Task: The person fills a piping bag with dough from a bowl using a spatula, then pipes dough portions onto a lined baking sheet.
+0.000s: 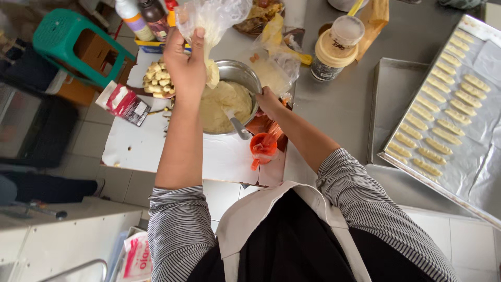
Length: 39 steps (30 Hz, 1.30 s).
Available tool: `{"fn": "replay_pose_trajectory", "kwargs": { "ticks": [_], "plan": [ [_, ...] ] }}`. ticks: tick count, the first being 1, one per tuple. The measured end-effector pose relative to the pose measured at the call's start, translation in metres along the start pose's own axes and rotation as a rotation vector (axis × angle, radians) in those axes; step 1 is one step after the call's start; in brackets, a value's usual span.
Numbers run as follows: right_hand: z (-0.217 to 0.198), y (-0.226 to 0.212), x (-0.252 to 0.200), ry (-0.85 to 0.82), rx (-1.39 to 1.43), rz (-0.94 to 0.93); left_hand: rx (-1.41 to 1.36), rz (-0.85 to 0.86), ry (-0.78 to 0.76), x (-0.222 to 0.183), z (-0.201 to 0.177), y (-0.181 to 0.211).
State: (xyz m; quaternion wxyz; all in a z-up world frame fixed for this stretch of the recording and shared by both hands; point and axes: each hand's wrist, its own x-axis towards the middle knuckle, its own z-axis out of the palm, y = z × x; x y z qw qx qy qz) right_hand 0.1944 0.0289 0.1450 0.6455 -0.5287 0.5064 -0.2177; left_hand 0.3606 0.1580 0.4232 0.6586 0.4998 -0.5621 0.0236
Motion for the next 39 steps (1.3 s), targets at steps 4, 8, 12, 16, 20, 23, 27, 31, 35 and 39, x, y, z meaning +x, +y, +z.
{"fn": "replay_pose_trajectory", "kwargs": {
  "ticks": [4, 8, 12, 16, 20, 23, 27, 31, 35, 39],
  "plan": [
    [-0.005, -0.007, -0.009, 0.066, 0.011, 0.001, -0.066, 0.098, -0.026, 0.015, 0.008, 0.015],
    [-0.032, -0.034, -0.041, 0.149, 0.058, -0.096, -0.233, 0.061, -0.056, 0.031, 0.026, 0.042],
    [-0.084, -0.078, -0.105, 0.12, 0.285, -0.182, -0.436, 0.103, -0.147, 0.043, 0.046, 0.072],
    [-0.153, -0.098, -0.183, 0.239, 0.203, -0.33, -0.522, 0.162, -0.24, 0.05, 0.078, 0.096],
    [-0.219, -0.072, -0.238, 0.333, 0.268, -0.325, -0.68, 0.119, -0.325, 0.036, 0.126, 0.116],
    [-0.265, -0.029, -0.25, 0.396, 0.275, -0.304, -0.526, 0.188, -0.287, 0.008, 0.163, 0.124],
    [-0.31, 0.036, -0.227, 0.447, 0.159, -0.159, -0.558, -0.013, -0.408, -0.043, 0.213, 0.124],
    [-0.33, 0.087, -0.197, 0.441, 0.119, -0.094, -0.398, -0.15, -0.444, -0.084, 0.246, 0.116],
    [-0.345, 0.074, -0.201, 0.322, 0.203, -0.014, -0.332, -0.142, -0.339, -0.107, 0.253, 0.123],
    [-0.343, -0.002, -0.248, 0.54, -0.543, -0.718, -0.256, -0.035, -0.249, -0.115, 0.257, 0.14]
  ]
}}
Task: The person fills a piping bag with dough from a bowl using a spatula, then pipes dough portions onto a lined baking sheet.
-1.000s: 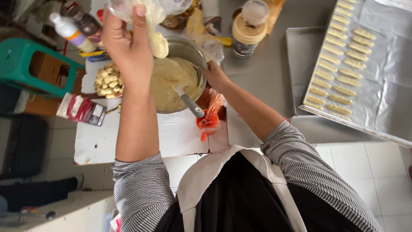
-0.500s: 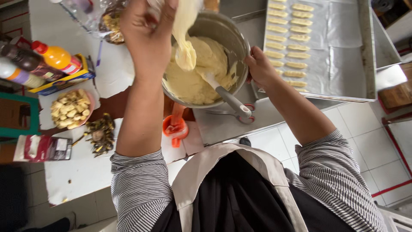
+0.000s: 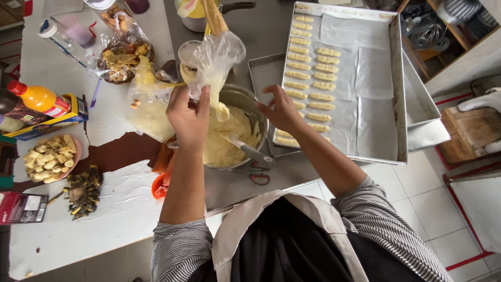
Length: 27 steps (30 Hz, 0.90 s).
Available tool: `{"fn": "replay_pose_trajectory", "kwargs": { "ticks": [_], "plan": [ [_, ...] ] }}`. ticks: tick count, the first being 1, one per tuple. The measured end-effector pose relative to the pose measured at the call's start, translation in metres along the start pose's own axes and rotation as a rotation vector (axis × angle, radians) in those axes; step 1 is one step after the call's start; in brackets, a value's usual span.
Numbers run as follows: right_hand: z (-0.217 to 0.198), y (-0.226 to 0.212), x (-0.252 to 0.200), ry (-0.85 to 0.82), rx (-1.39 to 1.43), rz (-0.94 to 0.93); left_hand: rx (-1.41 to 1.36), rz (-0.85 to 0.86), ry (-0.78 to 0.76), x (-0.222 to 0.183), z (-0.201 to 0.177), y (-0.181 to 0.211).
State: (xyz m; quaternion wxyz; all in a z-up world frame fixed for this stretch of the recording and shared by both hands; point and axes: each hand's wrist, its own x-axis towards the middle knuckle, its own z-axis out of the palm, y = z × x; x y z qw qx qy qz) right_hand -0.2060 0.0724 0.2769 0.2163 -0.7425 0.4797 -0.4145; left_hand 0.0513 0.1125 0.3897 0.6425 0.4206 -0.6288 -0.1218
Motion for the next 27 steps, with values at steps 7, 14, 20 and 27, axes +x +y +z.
{"fn": "replay_pose_trajectory", "kwargs": {
  "ticks": [7, 14, 20, 27],
  "plan": [
    [0.036, -0.116, 0.052, -0.024, 1.344, 0.442, 0.417, 0.268, -0.121, -0.019, 0.009, 0.014],
    [0.048, -0.121, 0.054, 0.026, 1.309, 0.265, -0.593, -0.471, -0.222, -0.002, -0.018, -0.007],
    [0.049, -0.091, 0.052, -0.112, 1.303, 0.283, -0.557, -0.751, -0.224, 0.009, -0.024, -0.06],
    [0.057, -0.06, 0.038, -0.136, 1.856, 0.427, -1.027, -1.17, -0.055, -0.007, -0.035, -0.098]
  ]
}}
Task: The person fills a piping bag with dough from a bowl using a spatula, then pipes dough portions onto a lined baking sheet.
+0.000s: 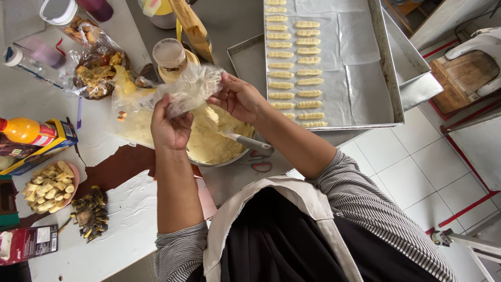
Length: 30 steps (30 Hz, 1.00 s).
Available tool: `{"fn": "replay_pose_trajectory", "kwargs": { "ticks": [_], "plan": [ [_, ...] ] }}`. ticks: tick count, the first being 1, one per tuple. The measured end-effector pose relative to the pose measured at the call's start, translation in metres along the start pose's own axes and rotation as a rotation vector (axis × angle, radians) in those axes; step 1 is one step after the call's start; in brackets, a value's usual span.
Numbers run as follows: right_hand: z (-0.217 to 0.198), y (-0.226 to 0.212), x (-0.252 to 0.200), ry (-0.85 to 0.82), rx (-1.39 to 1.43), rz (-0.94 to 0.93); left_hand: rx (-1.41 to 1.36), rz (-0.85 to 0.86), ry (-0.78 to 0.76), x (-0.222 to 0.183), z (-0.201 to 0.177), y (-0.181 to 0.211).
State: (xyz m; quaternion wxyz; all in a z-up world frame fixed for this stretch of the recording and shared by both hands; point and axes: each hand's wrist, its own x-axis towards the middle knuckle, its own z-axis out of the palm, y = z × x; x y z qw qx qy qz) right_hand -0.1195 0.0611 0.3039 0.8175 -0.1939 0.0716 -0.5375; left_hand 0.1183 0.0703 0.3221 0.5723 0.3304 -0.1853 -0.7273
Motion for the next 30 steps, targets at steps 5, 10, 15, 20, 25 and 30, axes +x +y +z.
{"fn": "replay_pose_trajectory", "kwargs": {
  "ticks": [5, 10, 15, 20, 25, 30],
  "plan": [
    [0.018, 0.006, -0.006, 0.204, 0.084, -0.011, -0.454, 0.078, -0.172, -0.001, -0.014, -0.001],
    [0.02, 0.007, 0.004, 0.168, 0.159, -0.037, -0.554, 0.11, -0.273, 0.01, -0.023, -0.006],
    [0.035, 0.003, 0.018, 0.106, 0.144, -0.045, -0.711, 0.195, -0.363, 0.01, -0.022, -0.013],
    [0.057, 0.003, 0.033, 0.128, 0.158, -0.004, 0.511, 0.593, -0.313, 0.014, -0.033, -0.033],
    [0.057, 0.0, 0.039, 0.213, 0.106, 0.002, 0.828, 0.57, -0.299, 0.059, -0.054, -0.068],
    [0.06, -0.025, 0.032, 0.238, -0.231, 0.039, 0.544, 0.419, -0.256, 0.087, -0.052, -0.078]
  ]
}}
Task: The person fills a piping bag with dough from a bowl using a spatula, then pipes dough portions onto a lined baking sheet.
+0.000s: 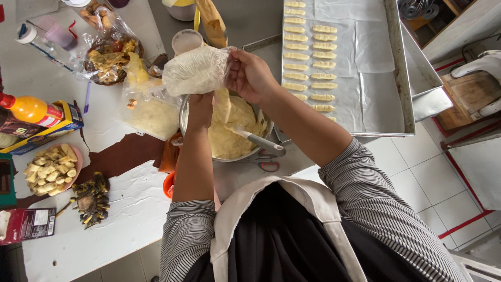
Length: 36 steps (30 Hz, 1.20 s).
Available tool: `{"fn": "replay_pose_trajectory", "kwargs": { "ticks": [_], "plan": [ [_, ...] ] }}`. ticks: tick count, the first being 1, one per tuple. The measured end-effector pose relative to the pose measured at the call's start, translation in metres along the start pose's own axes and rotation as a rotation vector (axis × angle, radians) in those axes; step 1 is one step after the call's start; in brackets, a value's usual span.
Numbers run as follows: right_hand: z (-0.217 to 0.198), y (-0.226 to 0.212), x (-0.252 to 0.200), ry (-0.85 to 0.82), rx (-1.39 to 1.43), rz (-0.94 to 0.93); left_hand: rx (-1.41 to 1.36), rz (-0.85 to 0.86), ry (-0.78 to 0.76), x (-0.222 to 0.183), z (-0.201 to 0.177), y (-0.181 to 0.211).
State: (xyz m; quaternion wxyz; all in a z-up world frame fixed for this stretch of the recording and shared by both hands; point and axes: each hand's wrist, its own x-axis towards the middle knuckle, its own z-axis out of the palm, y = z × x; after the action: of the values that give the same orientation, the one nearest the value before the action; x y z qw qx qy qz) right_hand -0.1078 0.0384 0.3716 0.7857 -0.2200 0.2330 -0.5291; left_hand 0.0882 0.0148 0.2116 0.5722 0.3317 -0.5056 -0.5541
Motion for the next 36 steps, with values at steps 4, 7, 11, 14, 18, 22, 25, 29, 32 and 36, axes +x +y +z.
{"fn": "replay_pose_trajectory", "kwargs": {
  "ticks": [4, 7, 11, 14, 18, 22, 25, 29, 32, 36],
  "plan": [
    [-0.007, -0.012, -0.01, 0.075, -0.252, 0.059, -0.299, -0.21, -0.065, 0.002, 0.011, 0.031],
    [-0.033, -0.007, -0.007, -0.024, -0.38, 0.126, -0.253, -0.195, -0.025, 0.003, 0.007, 0.032],
    [-0.075, 0.018, 0.003, 0.003, -0.535, 0.224, -0.069, -0.11, 0.116, 0.014, -0.008, 0.025],
    [-0.085, 0.026, -0.001, -0.025, -0.676, 0.28, 0.041, -0.061, 0.181, 0.012, -0.016, 0.024],
    [-0.058, 0.023, -0.038, 0.034, -1.546, -0.005, 0.225, 0.02, 0.261, 0.016, -0.023, 0.033],
    [-0.042, 0.026, -0.105, -0.35, -2.272, 0.196, 0.442, 0.125, 0.354, 0.01, -0.034, 0.042],
    [-0.053, 0.042, -0.109, -0.54, -2.413, 0.221, 0.681, 0.252, 0.451, 0.006, -0.038, 0.042],
    [-0.072, 0.047, -0.103, -0.929, -2.673, -0.357, 1.436, 1.051, 0.546, 0.009, -0.038, 0.043],
    [-0.048, 0.033, -0.102, -0.429, -2.769, 0.164, 0.516, 0.714, 0.245, 0.002, -0.028, 0.048],
    [-0.008, -0.015, -0.117, -0.445, -2.85, 0.007, 0.526, 0.633, 0.303, 0.008, -0.02, 0.054]
  ]
}}
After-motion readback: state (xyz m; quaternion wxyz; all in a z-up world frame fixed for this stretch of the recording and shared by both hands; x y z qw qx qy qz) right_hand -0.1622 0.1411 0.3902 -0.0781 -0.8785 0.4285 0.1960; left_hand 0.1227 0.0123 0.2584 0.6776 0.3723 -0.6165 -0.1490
